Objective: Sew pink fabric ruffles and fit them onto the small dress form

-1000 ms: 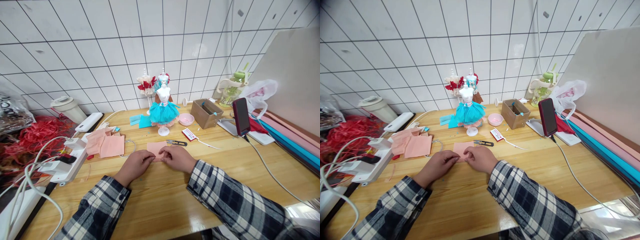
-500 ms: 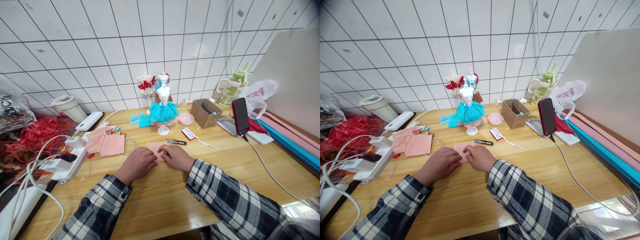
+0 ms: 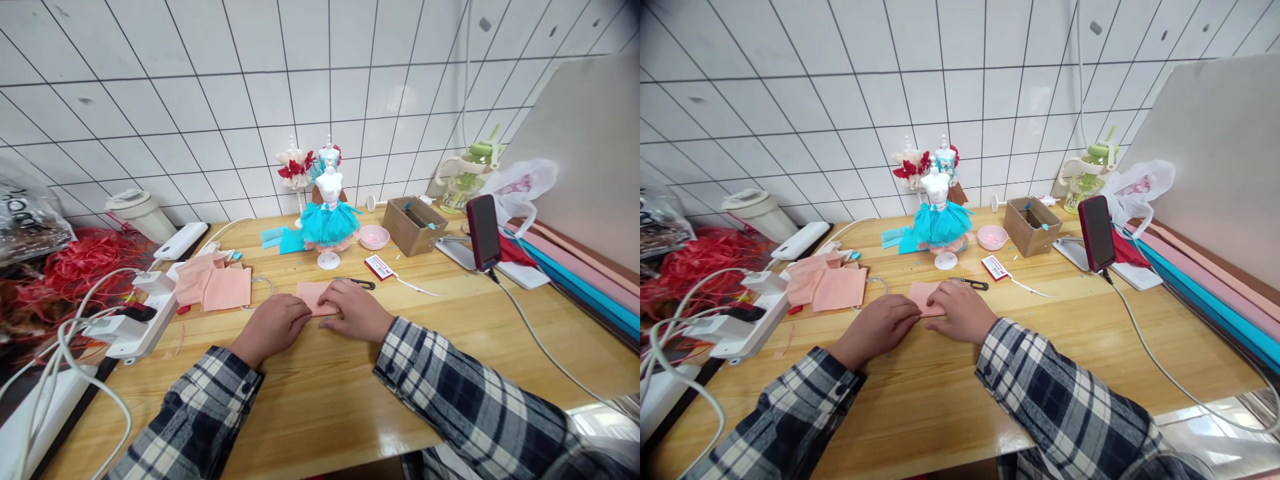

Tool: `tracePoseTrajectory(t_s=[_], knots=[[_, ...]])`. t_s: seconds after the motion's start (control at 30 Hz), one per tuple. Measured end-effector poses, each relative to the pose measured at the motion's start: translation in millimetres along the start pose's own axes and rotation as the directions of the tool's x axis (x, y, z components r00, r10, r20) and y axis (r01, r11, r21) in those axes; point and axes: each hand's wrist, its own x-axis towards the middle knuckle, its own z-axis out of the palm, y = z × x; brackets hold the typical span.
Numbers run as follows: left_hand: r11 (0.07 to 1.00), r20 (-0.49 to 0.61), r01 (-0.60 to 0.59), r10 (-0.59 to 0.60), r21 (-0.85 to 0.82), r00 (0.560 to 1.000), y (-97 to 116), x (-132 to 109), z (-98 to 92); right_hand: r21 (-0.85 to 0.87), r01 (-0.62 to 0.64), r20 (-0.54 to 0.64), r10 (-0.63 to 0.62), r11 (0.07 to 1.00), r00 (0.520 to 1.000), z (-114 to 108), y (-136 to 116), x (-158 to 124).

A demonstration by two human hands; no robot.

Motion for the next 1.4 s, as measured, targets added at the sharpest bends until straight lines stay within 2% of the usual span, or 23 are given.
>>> tracePoseTrajectory(t_s=[0.17,0.33,0.43,0.53,0.67,0.83,0.97,1.23,1.4], knots=[[0.995,-0.022,0.081,-0.082,-0.062,0.996,-1,-1,-0.4,-0.047,-0.052,0.037,0.054,0.998,0.998,6,5,1],[0.985,-0.052,0.134,-0.14,-0.105,0.989,-2,-2,2.8,0.051,-0.172,0.081,0.167,0.984,0.983,10,9,1],[0.97,-0.08,0.15,-0.168,-0.192,0.982,-6,-2,8.4,0.123,-0.282,0.111,0.269,0.951,0.957,12,9,0],[0.953,-0.083,0.169,-0.195,-0.253,0.977,-9,-2,12.8,0.176,-0.332,0.109,0.317,0.927,0.942,13,8,0],[0.962,-0.079,0.156,-0.177,-0.225,0.981,-7,-2,11.3,0.155,-0.345,0.095,0.334,0.926,0.938,13,5,1],[0.999,-0.17,0.034,-0.037,-0.019,0.985,1,0,0.7,0.099,-0.34,0.089,0.332,0.935,0.939,14,3,3],[0.995,-0.073,-0.068,0.073,0.072,0.995,4,2,-2.6,0.087,-0.354,0.091,0.346,0.931,0.934,13,1,4],[0.999,0.001,-0.023,0.023,0.022,1.0,3,3,0.1,0.098,-0.336,0.078,0.33,0.937,0.941,14,1,3],[1.0,0.004,0.001,-0.001,0.019,1.0,2,3,0.8,0.091,-0.265,-0.088,0.273,0.96,0.958,11,4,2]])
